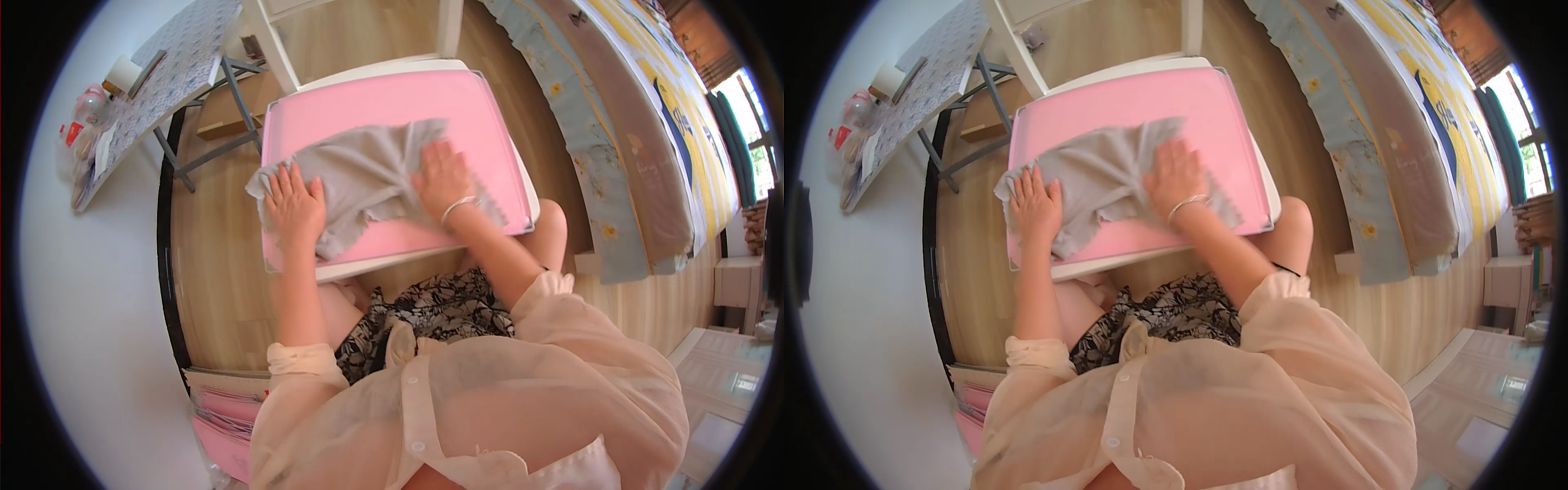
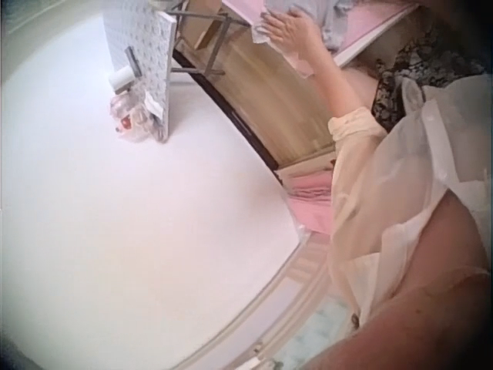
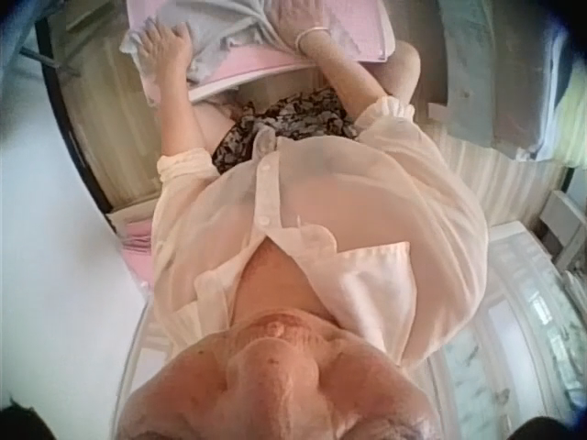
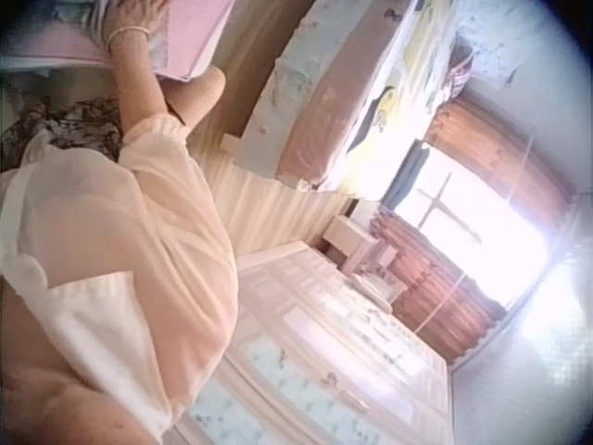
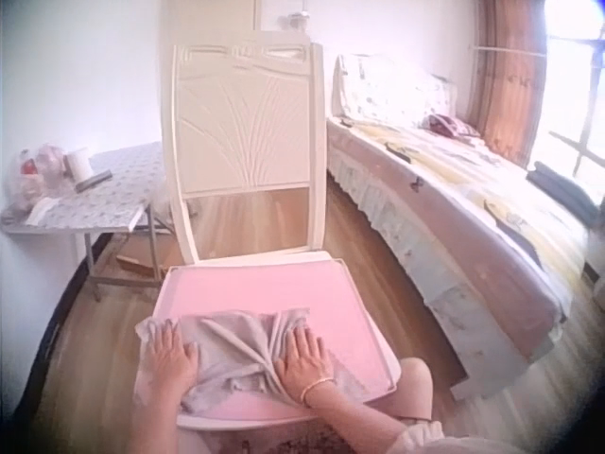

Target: Cleaning and wiping down small plastic stools and a chair with a cloth, and preparing pink plastic trays.

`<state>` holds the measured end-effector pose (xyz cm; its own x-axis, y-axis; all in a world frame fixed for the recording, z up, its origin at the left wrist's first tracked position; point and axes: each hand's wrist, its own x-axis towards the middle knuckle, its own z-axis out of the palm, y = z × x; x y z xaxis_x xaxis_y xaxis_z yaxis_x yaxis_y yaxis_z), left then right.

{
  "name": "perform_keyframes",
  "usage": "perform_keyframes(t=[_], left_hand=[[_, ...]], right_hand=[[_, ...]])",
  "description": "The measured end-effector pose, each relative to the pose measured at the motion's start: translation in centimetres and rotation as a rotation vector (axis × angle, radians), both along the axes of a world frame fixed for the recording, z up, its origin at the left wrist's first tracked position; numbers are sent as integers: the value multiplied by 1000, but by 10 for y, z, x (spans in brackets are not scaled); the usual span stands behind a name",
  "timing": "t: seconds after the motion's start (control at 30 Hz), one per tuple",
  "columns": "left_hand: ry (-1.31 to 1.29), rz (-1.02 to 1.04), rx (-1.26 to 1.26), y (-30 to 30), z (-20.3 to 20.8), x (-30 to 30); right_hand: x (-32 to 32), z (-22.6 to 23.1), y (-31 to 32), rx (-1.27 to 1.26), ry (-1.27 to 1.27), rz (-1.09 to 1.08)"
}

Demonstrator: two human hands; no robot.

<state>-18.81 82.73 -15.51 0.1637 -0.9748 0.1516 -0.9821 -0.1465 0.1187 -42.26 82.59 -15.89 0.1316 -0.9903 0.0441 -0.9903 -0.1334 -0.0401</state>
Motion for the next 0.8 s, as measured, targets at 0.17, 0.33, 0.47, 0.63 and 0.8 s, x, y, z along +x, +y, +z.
perform_keyframes(t=[0.17, 0.33, 0.47, 0.63, 0.8], left_hand=[[-25, 26, 36, -1, -6, 9], [-35, -93, 114, 20, 5, 12], [-44, -116, 141, 30, 11, -2], [-84, -469, 302, 57, 27, -107], [89, -639, 105, 69, 17, -131]], right_hand=[[41, 19, 81, 56, -241, 180], [-33, 9, 59, -5, -226, -261], [-46, 9, 55, -36, -178, -330], [-32, 13, 54, 79, -192, -100], [-94, 0, 12, -26, -89, -398]])
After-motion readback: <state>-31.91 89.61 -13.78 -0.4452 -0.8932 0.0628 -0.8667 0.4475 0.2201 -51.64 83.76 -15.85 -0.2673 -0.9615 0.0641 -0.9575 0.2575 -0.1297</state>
